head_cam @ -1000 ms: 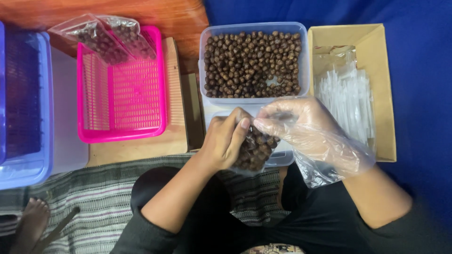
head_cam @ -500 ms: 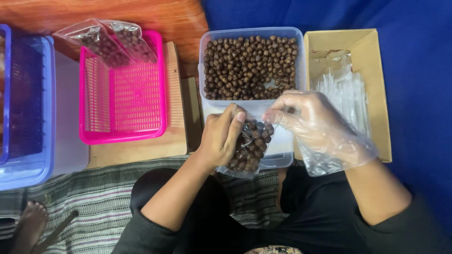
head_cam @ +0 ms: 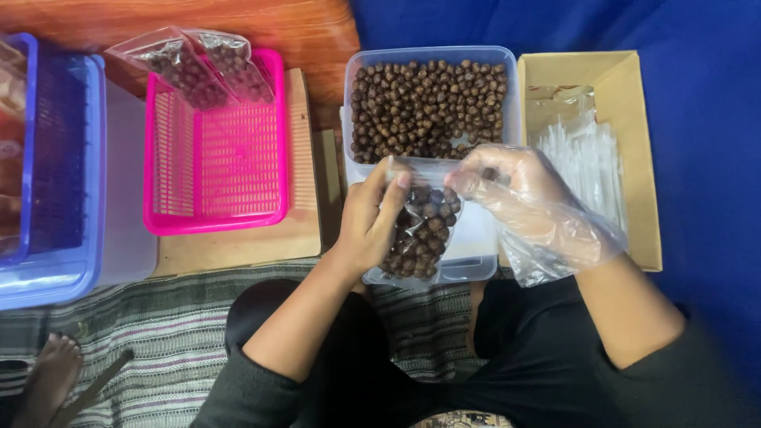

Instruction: Packaging chocolate balls into small plastic bags and containers.

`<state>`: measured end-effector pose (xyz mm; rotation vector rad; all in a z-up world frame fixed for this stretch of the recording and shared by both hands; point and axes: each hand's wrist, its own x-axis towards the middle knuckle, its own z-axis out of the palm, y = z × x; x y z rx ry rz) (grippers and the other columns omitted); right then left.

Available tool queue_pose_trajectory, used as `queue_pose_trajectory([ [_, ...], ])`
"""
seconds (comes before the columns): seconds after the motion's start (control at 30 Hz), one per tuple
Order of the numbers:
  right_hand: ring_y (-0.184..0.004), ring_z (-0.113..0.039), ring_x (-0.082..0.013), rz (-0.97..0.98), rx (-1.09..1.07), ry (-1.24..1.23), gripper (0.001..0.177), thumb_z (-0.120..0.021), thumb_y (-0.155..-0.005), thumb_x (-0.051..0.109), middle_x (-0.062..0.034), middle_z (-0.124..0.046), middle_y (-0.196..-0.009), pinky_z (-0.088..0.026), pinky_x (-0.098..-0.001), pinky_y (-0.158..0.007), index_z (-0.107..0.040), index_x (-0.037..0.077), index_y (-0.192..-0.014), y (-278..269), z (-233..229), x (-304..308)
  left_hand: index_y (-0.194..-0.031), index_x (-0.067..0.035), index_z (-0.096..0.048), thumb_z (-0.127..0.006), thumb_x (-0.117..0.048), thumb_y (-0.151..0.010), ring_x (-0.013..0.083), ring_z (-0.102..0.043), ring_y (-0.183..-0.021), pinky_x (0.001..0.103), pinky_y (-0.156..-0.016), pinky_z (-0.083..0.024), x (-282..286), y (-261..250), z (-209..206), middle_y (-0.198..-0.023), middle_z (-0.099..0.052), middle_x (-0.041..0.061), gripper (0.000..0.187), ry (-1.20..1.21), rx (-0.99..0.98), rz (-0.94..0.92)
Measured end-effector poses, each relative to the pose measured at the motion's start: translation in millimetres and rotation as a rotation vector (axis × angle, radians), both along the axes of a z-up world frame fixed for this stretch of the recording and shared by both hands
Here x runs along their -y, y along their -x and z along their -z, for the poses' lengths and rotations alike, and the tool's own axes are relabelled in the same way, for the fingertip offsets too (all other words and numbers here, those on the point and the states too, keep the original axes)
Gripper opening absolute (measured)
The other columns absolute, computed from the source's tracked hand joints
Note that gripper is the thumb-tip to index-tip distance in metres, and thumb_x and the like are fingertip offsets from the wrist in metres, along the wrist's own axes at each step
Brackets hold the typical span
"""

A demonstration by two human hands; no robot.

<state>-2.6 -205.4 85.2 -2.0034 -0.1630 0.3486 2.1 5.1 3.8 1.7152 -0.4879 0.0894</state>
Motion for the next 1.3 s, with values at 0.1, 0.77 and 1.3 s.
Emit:
queue_pose_trajectory([
  [0.1,-0.081,-0.063,-0.0234,0.051,0.02,0.053,0.032,-0.067,-0.102,0.035,-0.0093,-0.064,-0.083,-0.05,-0.0389,-0.082,-0.07,0.006,-0.089,0,15,0,-0.098,-0.011,-0.062,-0.061,-0.025,-0.103,0.0158,-0.054,-0.066,0.038,-0.066,-0.053,4,0,-16,-0.065,-0.061,0.009,0.015,0.112,-0.007,0.05],
  [0.77,-0.098,-0.065,-0.0206,0.294,-0.019,-0.195,0.044,-0.07,-0.1,0.033,-0.0128,-0.067,-0.11,-0.062,-0.0343,-0.082,-0.061,0.009,-0.136,2,37,-18,-0.099,-0.007,-0.069,-0.091,-0.027,-0.077,0.0176,-0.07,-0.081,0.035,-0.069,-0.06,7,2,-25,-0.082,-0.074,0.012,0.037,0.133,-0.421,-0.136],
  [1.3,-0.055,-0.071,-0.0182,0.159,-0.06,-0.628,0.055,-0.039,-0.111,0.039,-0.0207,-0.073,-0.081,-0.054,-0.021,-0.039,-0.04,0.01,-0.157,6,86,-36,-0.149,-0.006,-0.054,-0.045,-0.056,-0.105,0.0272,-0.065,-0.12,0.055,-0.097,-0.056,-8,-8,-9,-0.126,-0.07,0.015,0.067,0.493,-0.597,-0.008],
])
